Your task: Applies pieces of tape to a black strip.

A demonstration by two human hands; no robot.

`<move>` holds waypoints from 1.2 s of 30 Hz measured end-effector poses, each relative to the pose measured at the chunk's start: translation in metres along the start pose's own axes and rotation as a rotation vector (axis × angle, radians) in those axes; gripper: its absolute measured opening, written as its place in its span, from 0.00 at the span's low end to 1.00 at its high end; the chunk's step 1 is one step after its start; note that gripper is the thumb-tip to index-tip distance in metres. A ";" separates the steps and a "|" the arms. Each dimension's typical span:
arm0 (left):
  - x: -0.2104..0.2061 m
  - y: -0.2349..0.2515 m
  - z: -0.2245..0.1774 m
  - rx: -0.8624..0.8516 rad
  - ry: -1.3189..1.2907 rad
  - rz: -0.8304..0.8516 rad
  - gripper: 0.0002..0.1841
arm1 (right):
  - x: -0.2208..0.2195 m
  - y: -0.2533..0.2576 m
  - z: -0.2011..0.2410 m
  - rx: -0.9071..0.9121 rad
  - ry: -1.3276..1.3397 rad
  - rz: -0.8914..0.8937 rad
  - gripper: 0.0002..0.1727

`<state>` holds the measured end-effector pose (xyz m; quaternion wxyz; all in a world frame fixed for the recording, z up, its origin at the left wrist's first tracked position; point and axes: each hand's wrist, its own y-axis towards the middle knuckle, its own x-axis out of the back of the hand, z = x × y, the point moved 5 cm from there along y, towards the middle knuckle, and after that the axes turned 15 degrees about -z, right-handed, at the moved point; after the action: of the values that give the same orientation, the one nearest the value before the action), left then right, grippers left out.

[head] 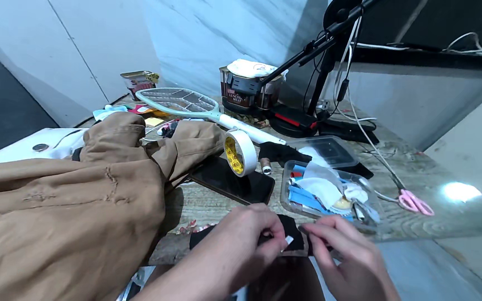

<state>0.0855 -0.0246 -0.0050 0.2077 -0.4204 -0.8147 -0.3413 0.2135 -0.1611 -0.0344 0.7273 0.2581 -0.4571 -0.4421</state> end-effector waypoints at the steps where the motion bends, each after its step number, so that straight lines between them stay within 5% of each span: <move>1: 0.000 0.005 -0.001 0.054 0.004 0.059 0.10 | 0.003 0.004 0.002 -0.072 0.105 0.024 0.12; 4: 0.000 0.019 -0.012 0.154 0.022 0.263 0.12 | 0.004 0.012 0.004 -0.288 0.344 0.142 0.09; 13: -0.009 0.034 -0.026 0.128 0.155 0.457 0.15 | 0.003 0.016 0.001 -0.381 0.263 0.178 0.07; 17: 0.001 0.028 -0.016 0.137 0.188 0.226 0.14 | 0.002 0.006 -0.004 -0.504 0.225 0.091 0.08; 23: 0.002 -0.007 0.001 -0.156 0.259 -0.260 0.10 | -0.003 -0.008 0.004 -0.574 0.152 -0.025 0.09; 36: -0.018 -0.032 0.000 -0.361 0.345 -0.483 0.11 | -0.010 -0.015 0.004 -0.608 0.157 -0.092 0.09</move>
<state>0.0691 -0.0475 -0.0279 0.1779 -0.1815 -0.7701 -0.5851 0.2021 -0.1595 -0.0488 0.7835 0.0823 -0.2345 -0.5696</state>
